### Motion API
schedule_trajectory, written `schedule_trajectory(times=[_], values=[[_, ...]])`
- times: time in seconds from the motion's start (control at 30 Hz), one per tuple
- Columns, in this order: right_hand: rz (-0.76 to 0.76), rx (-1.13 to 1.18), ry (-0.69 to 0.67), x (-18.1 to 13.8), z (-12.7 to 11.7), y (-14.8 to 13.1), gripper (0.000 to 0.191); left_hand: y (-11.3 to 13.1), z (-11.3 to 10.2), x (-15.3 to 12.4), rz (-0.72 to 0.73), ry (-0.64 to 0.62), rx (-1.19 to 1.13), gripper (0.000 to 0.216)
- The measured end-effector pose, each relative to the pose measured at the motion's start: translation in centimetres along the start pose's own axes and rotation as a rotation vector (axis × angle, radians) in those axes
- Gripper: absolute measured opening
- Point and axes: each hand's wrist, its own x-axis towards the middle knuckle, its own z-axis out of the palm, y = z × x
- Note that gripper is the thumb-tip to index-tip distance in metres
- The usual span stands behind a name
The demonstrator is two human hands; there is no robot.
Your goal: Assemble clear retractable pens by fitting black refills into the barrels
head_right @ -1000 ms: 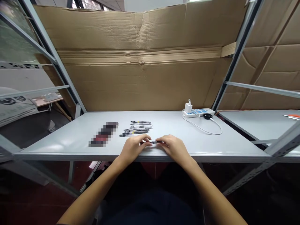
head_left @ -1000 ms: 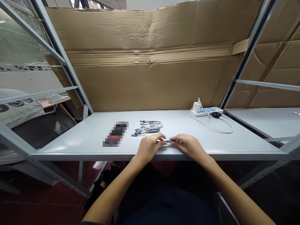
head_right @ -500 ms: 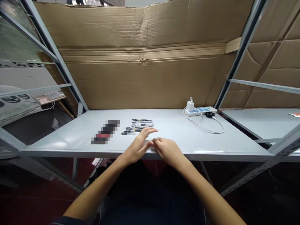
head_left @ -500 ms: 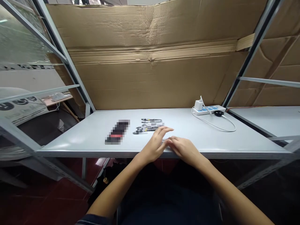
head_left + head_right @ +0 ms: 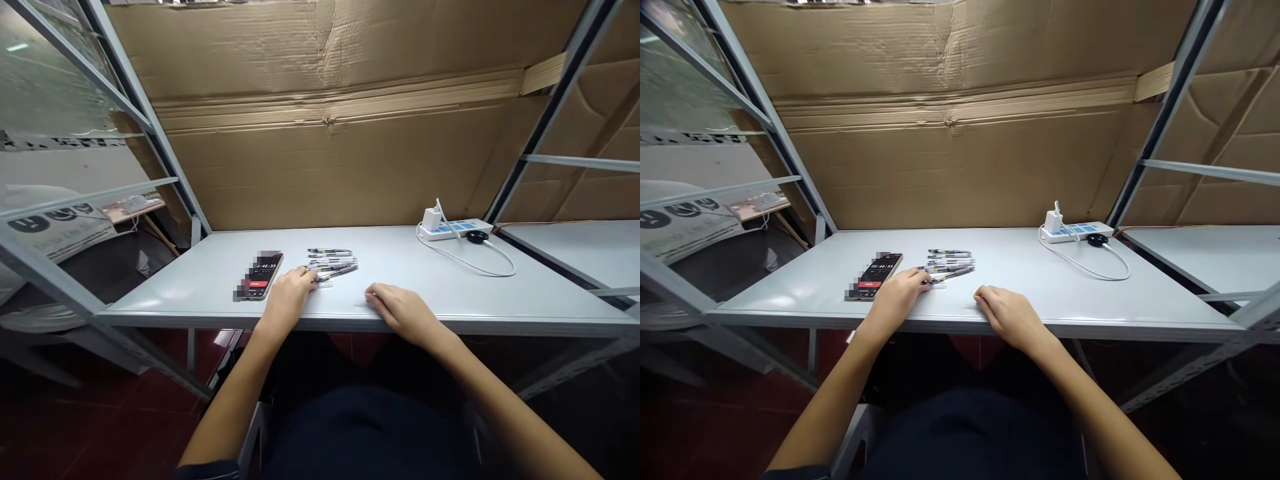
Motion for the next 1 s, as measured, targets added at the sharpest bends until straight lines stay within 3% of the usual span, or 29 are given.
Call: schedule_trajectory(times=[0.33,0.63,0.77,0.9,1.0], values=[[-0.032,-0.123,0.038,0.0,0.6,0.1,0.033,1.9,0.0,-0.7,0.207,0.031,-0.147,0.03],[-0.026,-0.115,0.045,-0.1,0.5,0.2,0.032,2.7,0.4,-0.7,0.215,0.049,-0.257,0.028],[-0.092,-0.041,0.05,-0.2,0.5,0.2,0.031,3.3,0.7,-0.7,0.291,0.019,-0.272,0.018],[-0.164,0.161,0.141,-0.3,0.6,0.9,0.037,4.3,1.7,-0.5,0.357,0.021,-0.333,0.025],[-0.145,0.239,0.178,-0.3,0.8,1.6,0.027,4.6,2.5,-0.4,0.343,0.057,-0.382,0.027]])
